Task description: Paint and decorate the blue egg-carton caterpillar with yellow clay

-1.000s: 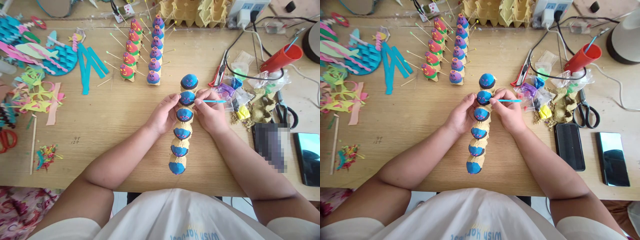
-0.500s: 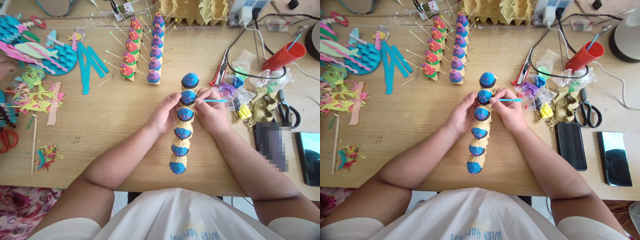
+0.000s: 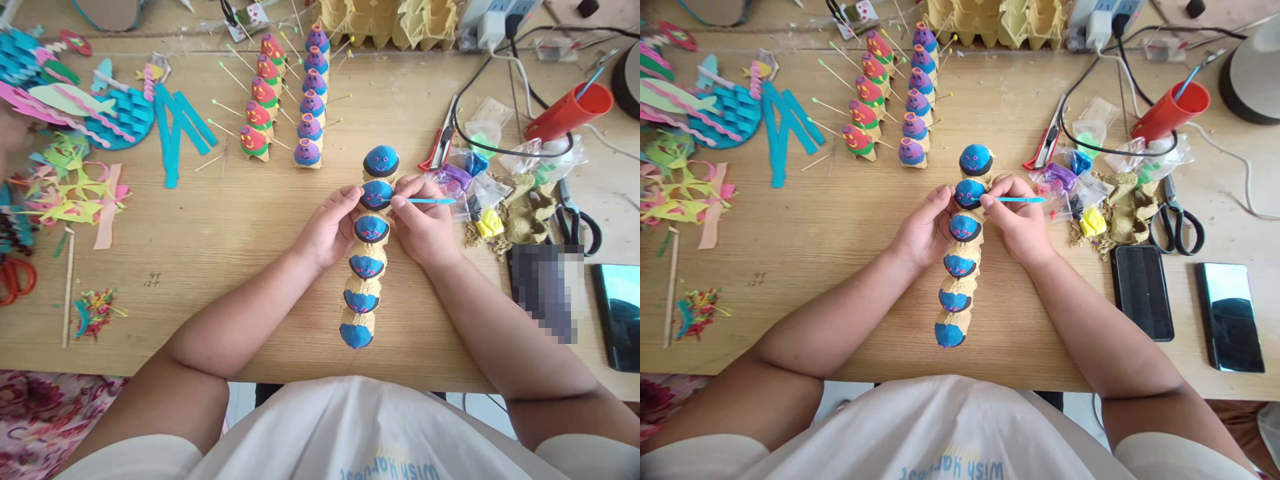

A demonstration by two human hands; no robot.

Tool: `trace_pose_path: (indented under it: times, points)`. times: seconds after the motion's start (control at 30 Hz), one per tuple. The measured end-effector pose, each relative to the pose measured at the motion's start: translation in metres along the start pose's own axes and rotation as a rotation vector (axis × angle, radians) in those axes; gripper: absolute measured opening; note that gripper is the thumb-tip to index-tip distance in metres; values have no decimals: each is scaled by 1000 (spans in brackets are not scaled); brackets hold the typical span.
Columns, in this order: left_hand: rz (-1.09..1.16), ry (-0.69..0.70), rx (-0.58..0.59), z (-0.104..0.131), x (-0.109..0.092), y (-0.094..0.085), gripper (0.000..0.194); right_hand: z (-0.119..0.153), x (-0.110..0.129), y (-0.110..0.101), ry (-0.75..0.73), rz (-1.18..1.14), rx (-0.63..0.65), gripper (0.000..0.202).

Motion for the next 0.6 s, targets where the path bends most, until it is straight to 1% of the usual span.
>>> trace_pose_path:
  times: [0.27,0.47,0.6]
  points:
    - [-8,-1,-68,-1,1,-10,13,-1,-1,-1,-9,4,1,42]
    - [-22,9,-88,2,-1,-6,9,-1,-1,-1,-11,24,2,45]
    - [-39,19,-59,2,-2,-3,8,1,0,-1,-12,31,-2,45]
Point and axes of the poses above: each hand's wrist, its own z-axis away from the middle knuckle, its own y-axis out of the palm, x = y × z, the point moved 10 cm from there along -z, towards the middle knuckle, and after that the axes turned 5 degrees about z, right-handed, at the moved point
